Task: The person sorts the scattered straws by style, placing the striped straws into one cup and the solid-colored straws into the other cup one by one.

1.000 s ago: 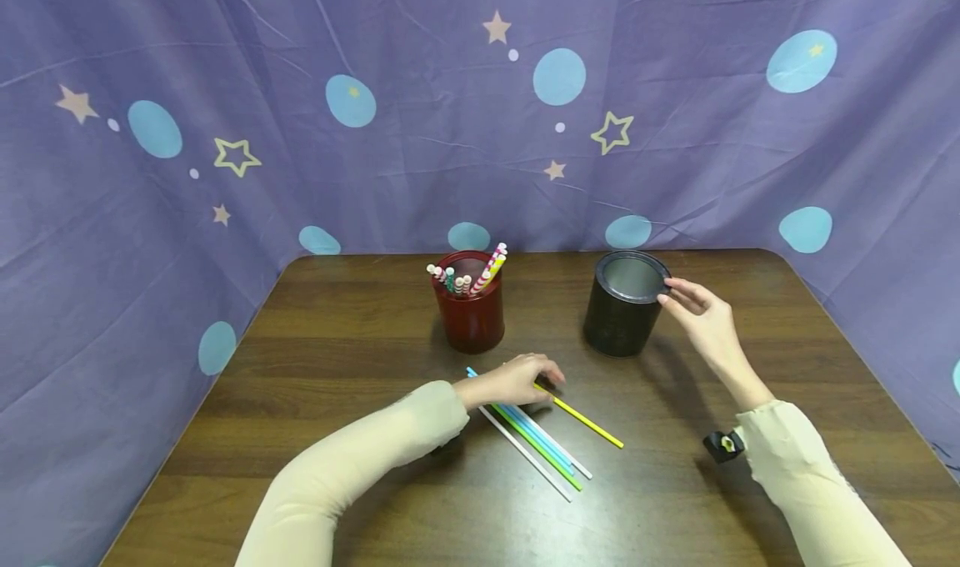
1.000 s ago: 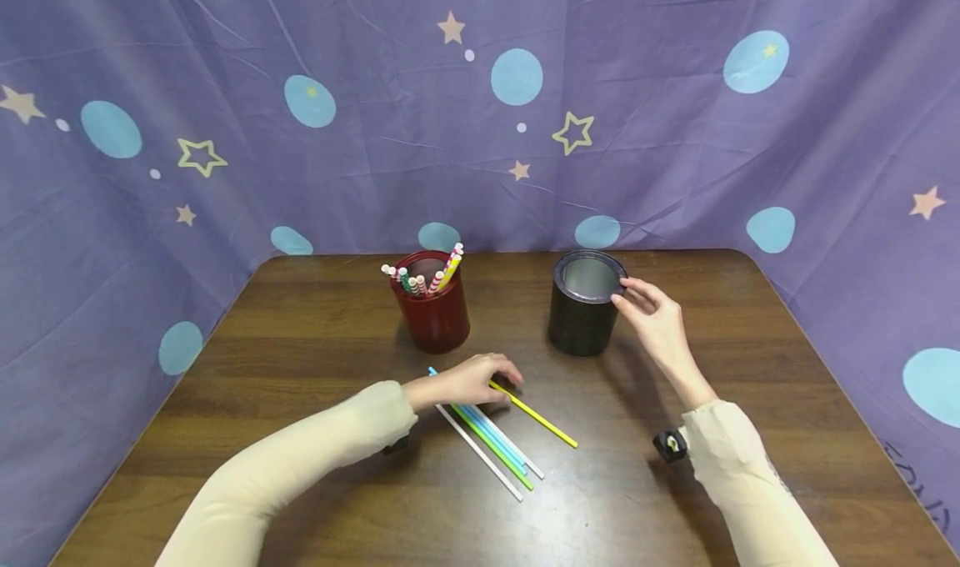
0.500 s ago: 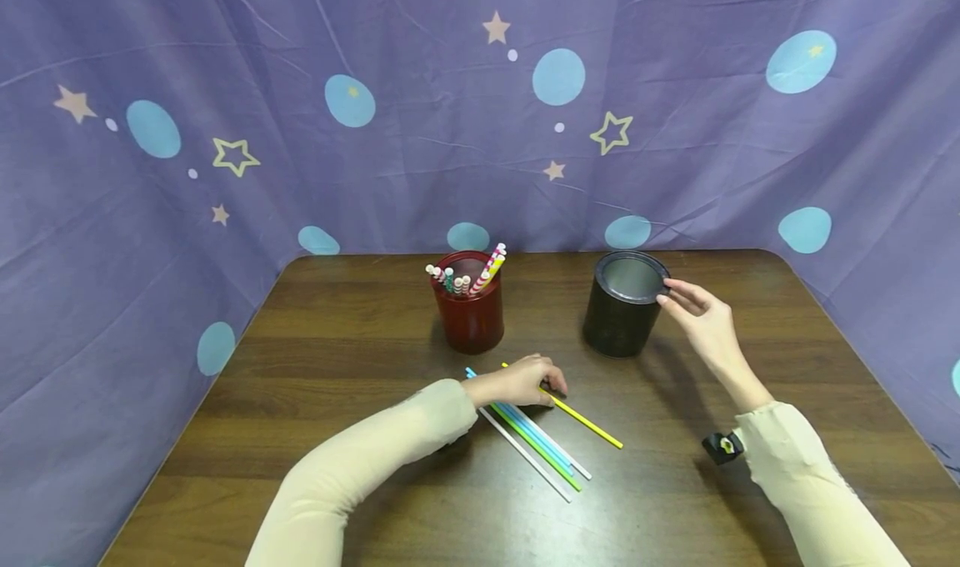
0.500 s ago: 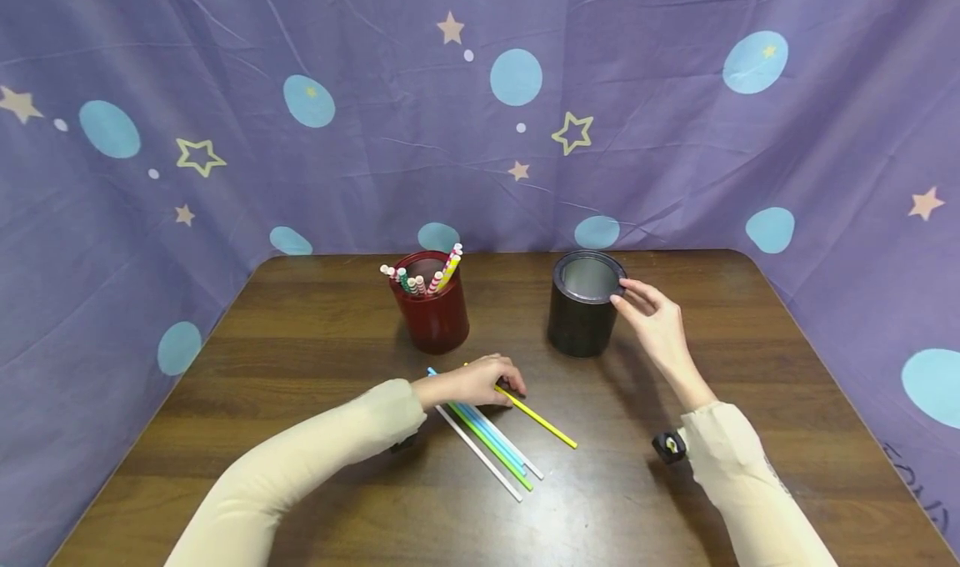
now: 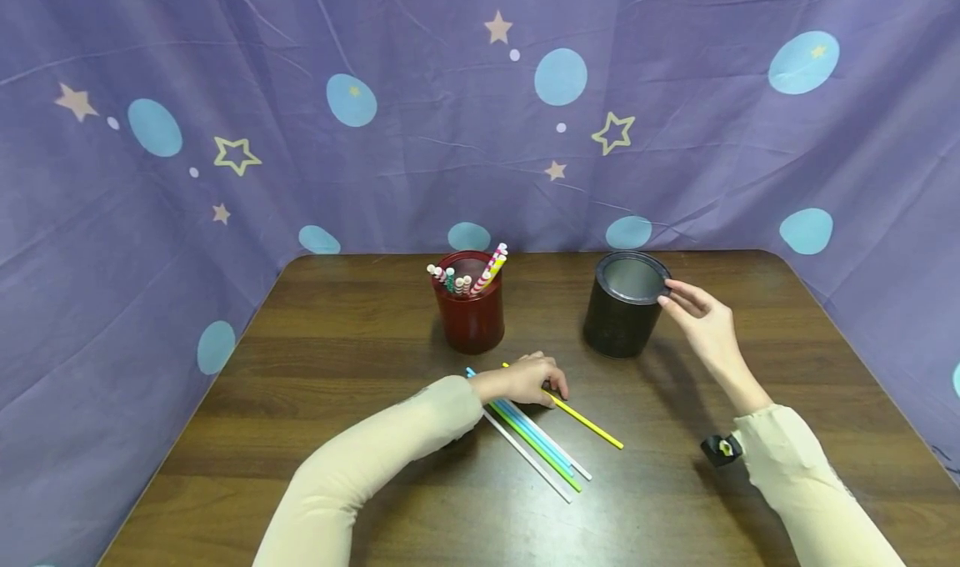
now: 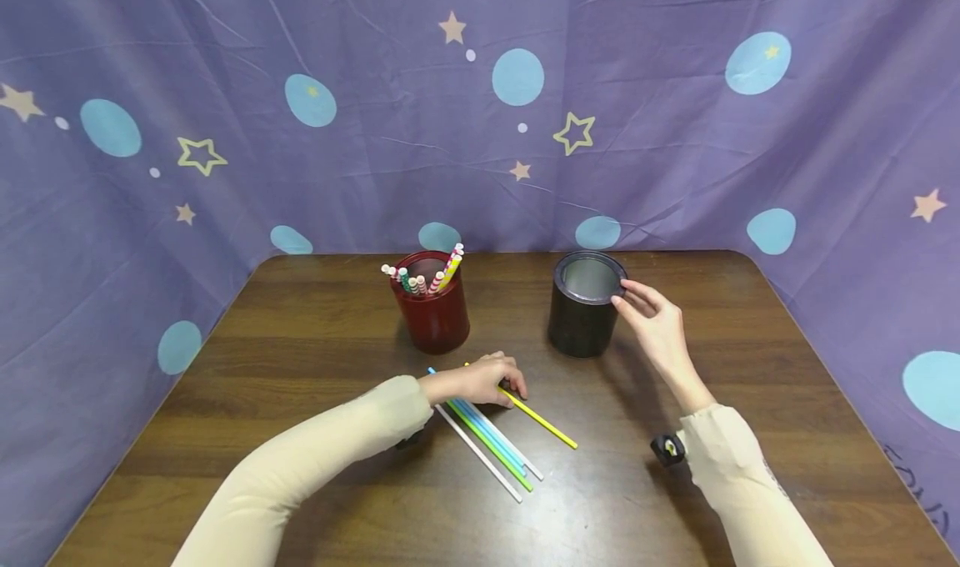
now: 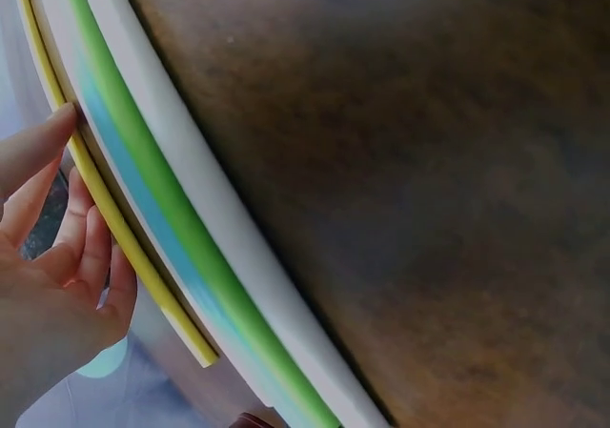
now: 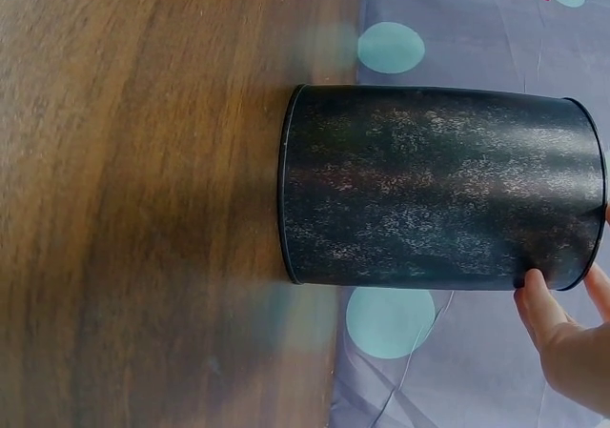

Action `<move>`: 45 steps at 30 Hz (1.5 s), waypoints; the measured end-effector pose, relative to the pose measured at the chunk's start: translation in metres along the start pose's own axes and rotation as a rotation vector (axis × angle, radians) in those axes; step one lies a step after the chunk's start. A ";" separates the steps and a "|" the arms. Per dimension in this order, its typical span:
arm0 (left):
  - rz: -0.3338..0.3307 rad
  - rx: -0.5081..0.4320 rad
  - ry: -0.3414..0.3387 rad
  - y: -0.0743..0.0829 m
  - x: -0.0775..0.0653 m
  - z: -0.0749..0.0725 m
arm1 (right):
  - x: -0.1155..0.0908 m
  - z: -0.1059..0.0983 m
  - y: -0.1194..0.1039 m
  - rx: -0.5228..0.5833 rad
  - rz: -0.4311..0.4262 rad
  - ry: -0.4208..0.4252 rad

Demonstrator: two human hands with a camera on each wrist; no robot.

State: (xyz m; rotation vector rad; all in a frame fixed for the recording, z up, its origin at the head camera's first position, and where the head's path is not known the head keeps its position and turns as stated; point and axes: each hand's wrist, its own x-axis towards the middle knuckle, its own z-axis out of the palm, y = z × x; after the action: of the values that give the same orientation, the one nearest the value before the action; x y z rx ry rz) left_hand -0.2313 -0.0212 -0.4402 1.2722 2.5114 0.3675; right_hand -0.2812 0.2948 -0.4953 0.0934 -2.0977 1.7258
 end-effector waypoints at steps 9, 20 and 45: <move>-0.015 -0.004 -0.032 0.002 0.001 0.000 | 0.000 -0.001 0.001 -0.028 0.004 0.009; 0.029 -0.001 -0.017 0.002 0.001 0.001 | 0.000 0.000 0.002 -0.015 0.008 0.009; 0.066 -0.147 0.269 0.000 -0.001 -0.021 | -0.002 0.002 -0.002 -0.020 -0.018 0.012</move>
State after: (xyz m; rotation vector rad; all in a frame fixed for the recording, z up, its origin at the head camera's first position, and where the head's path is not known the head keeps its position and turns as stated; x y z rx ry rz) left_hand -0.2386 -0.0239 -0.4210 1.3257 2.6032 0.7709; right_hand -0.2795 0.2924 -0.4944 0.0949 -2.0987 1.6905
